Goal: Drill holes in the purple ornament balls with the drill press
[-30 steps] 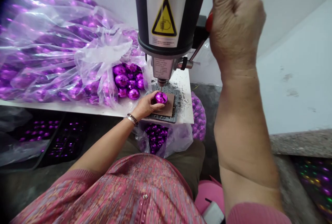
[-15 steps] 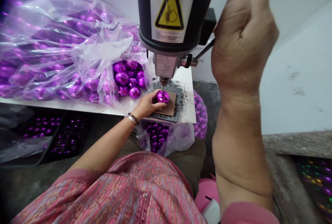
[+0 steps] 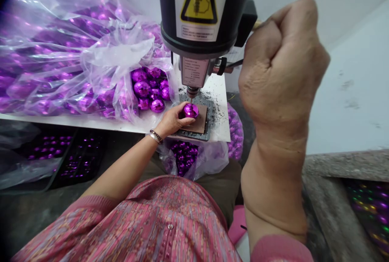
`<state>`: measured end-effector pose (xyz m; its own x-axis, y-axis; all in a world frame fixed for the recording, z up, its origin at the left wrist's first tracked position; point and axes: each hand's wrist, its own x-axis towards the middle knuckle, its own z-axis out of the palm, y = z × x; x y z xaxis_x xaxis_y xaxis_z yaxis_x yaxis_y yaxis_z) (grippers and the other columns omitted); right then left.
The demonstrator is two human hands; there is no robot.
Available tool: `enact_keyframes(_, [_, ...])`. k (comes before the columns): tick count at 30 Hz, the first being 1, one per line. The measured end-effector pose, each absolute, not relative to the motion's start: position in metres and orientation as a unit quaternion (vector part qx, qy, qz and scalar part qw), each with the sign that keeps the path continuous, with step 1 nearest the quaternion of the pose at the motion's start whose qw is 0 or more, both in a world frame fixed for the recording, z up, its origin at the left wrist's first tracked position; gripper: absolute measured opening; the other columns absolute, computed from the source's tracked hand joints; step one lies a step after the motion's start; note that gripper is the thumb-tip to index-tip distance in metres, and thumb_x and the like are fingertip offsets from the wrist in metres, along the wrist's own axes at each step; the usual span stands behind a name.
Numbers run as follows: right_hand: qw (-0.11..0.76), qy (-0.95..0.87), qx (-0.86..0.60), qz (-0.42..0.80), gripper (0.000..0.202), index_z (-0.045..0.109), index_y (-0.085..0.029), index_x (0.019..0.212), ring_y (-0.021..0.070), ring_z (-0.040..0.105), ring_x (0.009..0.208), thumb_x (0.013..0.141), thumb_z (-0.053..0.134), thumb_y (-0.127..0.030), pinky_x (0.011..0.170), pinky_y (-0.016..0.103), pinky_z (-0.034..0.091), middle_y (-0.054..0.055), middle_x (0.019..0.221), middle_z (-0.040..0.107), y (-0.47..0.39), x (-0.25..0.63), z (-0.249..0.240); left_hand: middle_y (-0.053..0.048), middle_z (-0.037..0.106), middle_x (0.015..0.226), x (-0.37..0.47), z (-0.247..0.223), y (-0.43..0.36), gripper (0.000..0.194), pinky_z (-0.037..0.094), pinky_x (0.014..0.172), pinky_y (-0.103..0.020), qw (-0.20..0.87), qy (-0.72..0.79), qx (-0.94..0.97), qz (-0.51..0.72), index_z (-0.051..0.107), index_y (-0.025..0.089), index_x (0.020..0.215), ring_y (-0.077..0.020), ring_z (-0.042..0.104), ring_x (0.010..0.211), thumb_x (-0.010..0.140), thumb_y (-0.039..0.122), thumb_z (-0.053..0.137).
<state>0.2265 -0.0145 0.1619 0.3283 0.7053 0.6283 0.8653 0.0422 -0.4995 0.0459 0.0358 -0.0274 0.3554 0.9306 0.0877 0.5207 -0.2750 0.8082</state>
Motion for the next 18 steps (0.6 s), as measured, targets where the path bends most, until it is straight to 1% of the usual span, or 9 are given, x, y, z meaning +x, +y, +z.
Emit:
enact_keyframes(2, [0.455,-0.566,-0.682,-0.092,0.031,0.058,-0.013,0.101,0.0008,0.038,0.079,0.098,0.028,-0.022,0.085,0.021,0.029,0.002,0.089,0.054,-0.013,0.224,0.161,-0.005,0.072,0.117,0.046,-0.028,0.036,0.055,0.048,0.092,-0.032,0.352,0.488,0.744,0.290,0.063,0.022,0.129,-0.0235,0.065,0.106,0.078,0.036,0.077])
enact_keyframes(3, [0.459,-0.562,-0.682,-0.093,0.031,0.056,-0.013,0.100,0.0009,0.038,0.078,0.100,0.028,-0.025,0.084,0.022,0.029,0.002,0.087,0.053,-0.013,0.223,0.160,-0.005,0.072,0.117,0.046,-0.028,0.036,0.055,0.048,0.092,-0.032,0.351,0.488,0.745,0.290,0.063,0.022,0.129,-0.0235,0.065,0.106,0.078,0.037,0.077])
enact_keyframes(6, [0.453,-0.549,-0.695,-0.099,0.038,0.052,-0.013,0.096,0.0011,0.034,0.072,0.102,0.027,-0.041,0.079,0.022,0.027,0.001,0.080,0.046,-0.011,0.219,0.160,-0.005,0.072,0.117,0.046,-0.028,0.036,0.055,0.048,0.092,-0.032,0.349,0.487,0.746,0.292,0.063,0.022,0.129,-0.0232,0.065,0.106,0.078,0.037,0.077])
enact_keyframes(8, [0.441,-0.544,-0.706,-0.104,0.042,0.051,-0.012,0.094,0.0012,0.031,0.071,0.101,0.028,-0.047,0.077,0.022,0.027,0.001,0.079,0.045,-0.011,0.217,0.160,-0.005,0.072,0.117,0.046,-0.028,0.036,0.055,0.048,0.092,-0.031,0.350,0.485,0.746,0.293,0.063,0.022,0.129,-0.0228,0.065,0.106,0.078,0.036,0.077])
enact_keyframes(10, [0.439,-0.545,-0.706,-0.113,0.038,0.051,-0.011,0.092,0.0010,0.031,0.073,0.101,0.032,-0.043,0.077,0.022,0.027,0.001,0.081,0.045,-0.011,0.216,0.159,-0.005,0.072,0.117,0.046,-0.028,0.036,0.055,0.048,0.093,-0.031,0.351,0.482,0.747,0.294,0.062,0.022,0.130,-0.0225,0.065,0.106,0.078,0.036,0.077])
enact_keyframes(14, [0.466,-0.546,-0.686,-0.121,0.022,0.050,-0.011,0.087,0.0006,0.030,0.073,0.098,0.039,-0.027,0.078,0.021,0.028,0.001,0.080,0.042,-0.012,0.217,0.152,-0.006,0.073,0.116,0.046,-0.027,0.036,0.055,0.048,0.091,-0.032,0.349,0.484,0.748,0.291,0.062,0.021,0.129,-0.0227,0.065,0.104,0.078,0.035,0.077])
enact_keyframes(18, [0.477,-0.551,-0.673,-0.130,0.018,0.049,-0.010,0.085,-0.0013,0.028,0.071,0.095,0.037,-0.019,0.076,0.020,0.029,-0.001,0.077,0.038,-0.014,0.219,0.148,-0.005,0.072,0.116,0.046,-0.027,0.036,0.056,0.048,0.091,-0.032,0.348,0.487,0.748,0.287,0.062,0.022,0.130,-0.0229,0.065,0.105,0.078,0.036,0.077])
